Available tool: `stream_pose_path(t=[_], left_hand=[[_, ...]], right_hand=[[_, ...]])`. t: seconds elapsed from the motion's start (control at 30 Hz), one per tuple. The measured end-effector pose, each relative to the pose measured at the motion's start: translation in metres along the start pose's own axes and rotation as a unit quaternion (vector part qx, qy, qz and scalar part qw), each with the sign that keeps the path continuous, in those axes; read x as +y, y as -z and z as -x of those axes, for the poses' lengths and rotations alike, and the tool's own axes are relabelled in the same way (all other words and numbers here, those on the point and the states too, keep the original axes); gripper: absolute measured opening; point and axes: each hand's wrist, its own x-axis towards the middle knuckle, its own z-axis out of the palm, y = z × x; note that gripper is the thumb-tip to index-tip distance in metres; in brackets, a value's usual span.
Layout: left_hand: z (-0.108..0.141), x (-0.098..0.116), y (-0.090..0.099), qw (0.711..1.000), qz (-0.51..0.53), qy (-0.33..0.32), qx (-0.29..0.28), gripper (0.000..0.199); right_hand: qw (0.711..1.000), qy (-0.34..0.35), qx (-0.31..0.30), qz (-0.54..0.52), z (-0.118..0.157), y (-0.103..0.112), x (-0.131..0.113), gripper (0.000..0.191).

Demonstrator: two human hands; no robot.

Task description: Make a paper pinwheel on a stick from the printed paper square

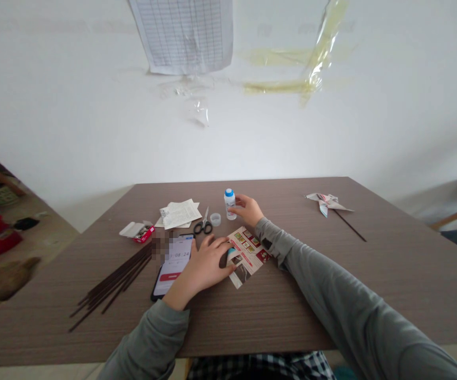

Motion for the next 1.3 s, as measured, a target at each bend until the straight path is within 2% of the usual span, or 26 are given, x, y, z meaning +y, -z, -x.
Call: stream_pose_path(t=[0.2, 0.37, 0.53, 0.67, 0.9, 1.03, 1.17, 1.23, 1.3], left_hand=[[-0.002, 0.003, -0.009, 1.0, 0.005, -0.005, 0.02, 0.067], [-0.005, 0.005, -0.019, 0.999, 0.003, -0.004, 0.05, 0.065], [-0.007, 0.006, -0.025, 0.998, 0.006, -0.011, 0.065, 0.061], [-0.008, 0.005, -0.028, 0.997, 0.0, -0.013, 0.082, 0.057], [-0.007, 0.007, -0.027, 0.998, 0.002, -0.008, 0.07, 0.06], [-0.007, 0.008, -0.027, 0.998, -0.007, -0.007, 0.066, 0.058], [-0.008, 0.007, -0.027, 0.997, -0.002, -0.01, 0.073, 0.058], [-0.007, 0.007, -0.026, 0.997, 0.005, -0.012, 0.076, 0.059], [-0.007, 0.008, -0.025, 0.997, 0.01, -0.011, 0.073, 0.06]], right_hand=[[0.999, -0.014, 0.037, -0.021, 0.019, 0.027, -0.008, 0.05], [0.998, -0.001, 0.041, -0.046, 0.051, 0.06, -0.012, 0.079], [0.998, 0.001, 0.06, -0.023, 0.084, 0.09, -0.011, 0.083], [0.998, -0.008, 0.061, 0.022, 0.098, 0.105, -0.008, 0.075], [0.995, 0.012, 0.056, 0.082, 0.107, 0.109, -0.004, 0.069], [0.988, 0.038, 0.05, 0.14, 0.112, 0.114, -0.001, 0.054], [0.962, 0.113, 0.013, 0.248, 0.114, 0.122, -0.003, 0.028], [0.946, 0.144, -0.013, 0.29, 0.114, 0.126, -0.008, 0.026], [0.933, 0.16, -0.038, 0.319, 0.114, 0.13, -0.014, 0.033]])
